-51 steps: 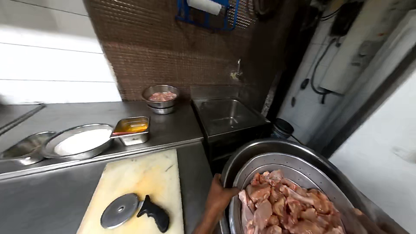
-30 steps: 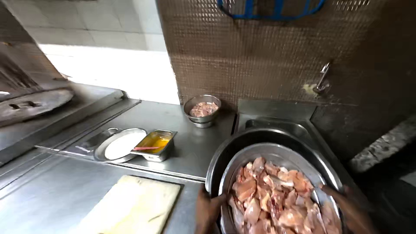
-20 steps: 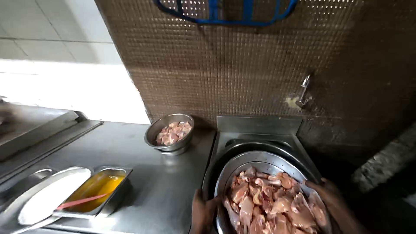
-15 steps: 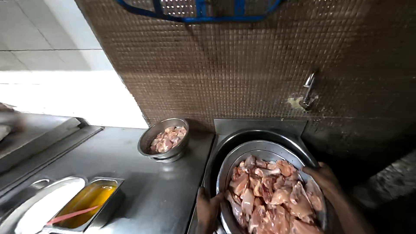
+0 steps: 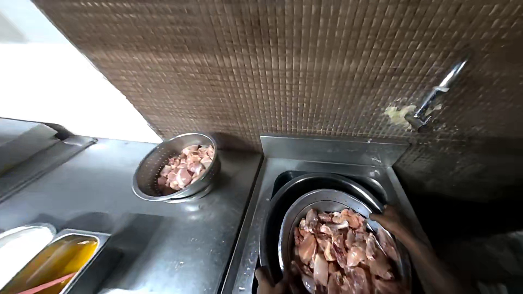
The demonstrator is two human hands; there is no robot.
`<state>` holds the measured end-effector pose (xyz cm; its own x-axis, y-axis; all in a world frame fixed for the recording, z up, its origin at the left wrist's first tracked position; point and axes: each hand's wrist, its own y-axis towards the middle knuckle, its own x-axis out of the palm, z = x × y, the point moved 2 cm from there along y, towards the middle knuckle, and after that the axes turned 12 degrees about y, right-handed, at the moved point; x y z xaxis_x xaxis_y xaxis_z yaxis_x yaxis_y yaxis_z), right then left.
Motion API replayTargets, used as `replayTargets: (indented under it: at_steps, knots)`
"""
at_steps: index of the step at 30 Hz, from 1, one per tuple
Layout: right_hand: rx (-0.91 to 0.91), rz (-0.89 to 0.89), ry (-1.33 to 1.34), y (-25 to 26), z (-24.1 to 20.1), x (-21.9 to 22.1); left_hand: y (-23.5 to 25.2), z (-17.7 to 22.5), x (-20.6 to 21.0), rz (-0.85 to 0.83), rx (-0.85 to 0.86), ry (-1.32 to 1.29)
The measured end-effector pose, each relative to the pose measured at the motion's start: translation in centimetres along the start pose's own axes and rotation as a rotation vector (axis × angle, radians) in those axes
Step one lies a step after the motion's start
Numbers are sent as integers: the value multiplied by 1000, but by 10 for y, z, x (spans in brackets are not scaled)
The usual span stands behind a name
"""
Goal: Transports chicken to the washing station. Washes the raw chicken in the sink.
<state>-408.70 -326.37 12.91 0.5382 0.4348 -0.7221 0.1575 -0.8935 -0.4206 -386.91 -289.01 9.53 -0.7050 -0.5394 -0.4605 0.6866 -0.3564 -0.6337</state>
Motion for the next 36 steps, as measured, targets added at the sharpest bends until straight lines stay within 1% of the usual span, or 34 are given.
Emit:
replayTargets:
  at_steps: [4, 6, 11, 17, 21, 23, 26, 28, 29, 30, 31, 32, 33, 34, 36]
  knots:
    - [16, -25, 18, -1, -5, 13, -8, 1, -10, -56, -11, 42]
    - [15, -3, 40, 5, -5, 21, -11, 6, -15, -75, 3, 36]
    - [86, -2, 58, 1, -10, 33, -17, 9, -21, -113, 31, 2]
    - [115, 10, 150, 14, 4, 56, -19, 13, -19, -86, 82, 106]
    - [131, 25, 168, 25, 19, 66, -28, 20, -10, -71, 86, 61]
    - [143, 19, 149, 24, 19, 69, -27, 17, -4, -56, 95, 52]
    - [164, -1, 69, 24, 20, 73, -25, 17, 0, -30, 114, 127]
    - [105, -48, 30, 30, 24, 77, -21, 14, 4, -27, 98, 244]
    - [10, -63, 39, 31, 20, 78, -16, 10, 6, -43, 89, 327]
    - [-127, -94, 67, 33, 6, 75, -8, 4, 7, -78, 79, 424]
    - [-247, -132, 98, 31, -19, 67, 0, -1, 10, -132, 70, 526]
    - [-310, -185, 109, 28, -48, 54, 5, -2, 12, -202, 49, 625]
    - [-334, -238, 91, 28, -71, 45, 10, -4, 13, -262, 53, 691]
    - [-341, -255, 21, 33, -85, 41, 16, -7, 11, -314, 53, 763]
    - [-332, -251, -161, 50, -95, 40, 25, -3, 10, -370, 42, 884]
